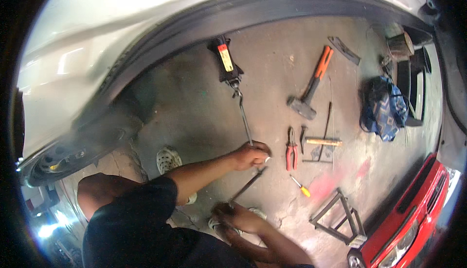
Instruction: The person uses a hydraulic jack to lift a white car and then removes the front tire. They use a lug wrench and a hammer to loosen and remove the lug nuts before taking the wheel off the hub.
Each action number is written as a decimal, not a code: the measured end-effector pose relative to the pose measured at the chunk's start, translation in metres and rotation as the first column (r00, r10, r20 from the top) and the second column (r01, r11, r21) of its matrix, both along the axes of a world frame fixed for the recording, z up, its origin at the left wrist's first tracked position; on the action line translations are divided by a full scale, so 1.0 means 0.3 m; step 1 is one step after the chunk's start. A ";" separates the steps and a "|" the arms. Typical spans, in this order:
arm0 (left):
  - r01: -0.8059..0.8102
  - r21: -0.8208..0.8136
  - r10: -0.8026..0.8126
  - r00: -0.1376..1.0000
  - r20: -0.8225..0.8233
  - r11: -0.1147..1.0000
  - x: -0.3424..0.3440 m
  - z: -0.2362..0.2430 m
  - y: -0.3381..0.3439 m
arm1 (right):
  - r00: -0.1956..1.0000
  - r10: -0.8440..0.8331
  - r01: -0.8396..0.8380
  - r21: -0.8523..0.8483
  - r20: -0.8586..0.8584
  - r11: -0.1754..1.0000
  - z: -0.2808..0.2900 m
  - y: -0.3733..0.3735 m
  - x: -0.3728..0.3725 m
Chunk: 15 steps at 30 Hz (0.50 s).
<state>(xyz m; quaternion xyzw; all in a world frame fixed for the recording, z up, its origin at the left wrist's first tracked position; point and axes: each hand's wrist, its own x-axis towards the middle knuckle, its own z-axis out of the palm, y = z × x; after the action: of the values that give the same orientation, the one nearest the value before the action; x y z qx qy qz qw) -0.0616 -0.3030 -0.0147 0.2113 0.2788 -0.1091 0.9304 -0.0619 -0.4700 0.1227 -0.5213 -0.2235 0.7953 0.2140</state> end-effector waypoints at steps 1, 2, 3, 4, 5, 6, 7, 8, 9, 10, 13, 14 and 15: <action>0.006 -0.073 -0.003 0.999 0.045 0.997 -0.055 0.028 0.030 | 0.998 0.046 -0.043 0.096 -0.037 0.994 0.009 -0.108 0.189; 0.014 -0.144 -0.001 0.996 0.090 0.990 -0.113 0.063 0.052 | 0.993 0.091 -0.076 0.193 -0.072 0.978 0.010 -0.209 0.384; 0.042 -0.213 -0.012 0.990 0.138 0.976 -0.132 0.126 0.044 | 0.987 -0.146 0.148 0.029 -0.065 0.989 -0.029 -0.256 0.515; -0.053 -0.430 0.139 0.975 0.171 0.901 -0.105 0.197 0.001 | 0.917 -0.397 0.391 -0.118 -0.031 0.913 -0.063 -0.288 0.653; -0.119 -0.515 0.224 0.963 0.148 0.849 -0.036 0.252 -0.031 | 0.787 -0.615 0.608 -0.205 0.036 0.767 -0.100 -0.320 0.789; -0.105 -0.552 0.225 0.962 0.154 0.827 0.012 0.266 -0.042 | 0.799 -0.571 0.585 -0.026 0.186 0.811 -0.184 -0.252 0.773; -0.090 -0.588 0.225 0.961 0.160 0.804 0.055 0.275 -0.052 | 0.777 -0.507 0.507 0.105 0.373 0.855 -0.316 -0.198 0.671; -0.092 -0.556 0.239 0.951 0.198 0.826 0.105 0.258 -0.076 | 0.774 -0.417 0.399 0.146 0.477 0.905 -0.405 -0.156 0.463; -0.099 -0.518 0.253 0.938 0.236 0.850 0.148 0.201 -0.091 | 0.831 -0.349 0.329 0.123 0.433 0.936 -0.425 -0.086 0.224; -0.104 -0.484 0.253 0.934 0.253 0.869 0.159 0.105 -0.101 | 0.918 -0.280 0.277 0.051 0.280 0.959 -0.354 -0.014 0.020; -0.027 -0.030 0.028 0.999 0.041 0.999 0.016 -0.023 0.002 | 0.992 -0.038 0.039 0.011 -0.119 0.999 0.007 0.040 0.011; -0.021 -0.084 0.027 0.996 0.080 0.996 -0.028 -0.006 0.027 | 0.999 0.039 -0.042 0.162 0.021 0.986 0.080 -0.022 0.159; -0.010 -0.139 0.027 0.993 0.117 0.990 -0.071 0.035 0.043 | 0.999 0.001 -0.005 0.082 0.046 0.997 0.065 -0.158 0.349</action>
<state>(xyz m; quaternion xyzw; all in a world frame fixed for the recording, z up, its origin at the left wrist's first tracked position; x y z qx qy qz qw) -0.0830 -0.2899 -0.0043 0.1501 0.2166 -0.1068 0.9587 0.0427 -0.5173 0.1423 -0.5297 -0.2617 0.7737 0.2289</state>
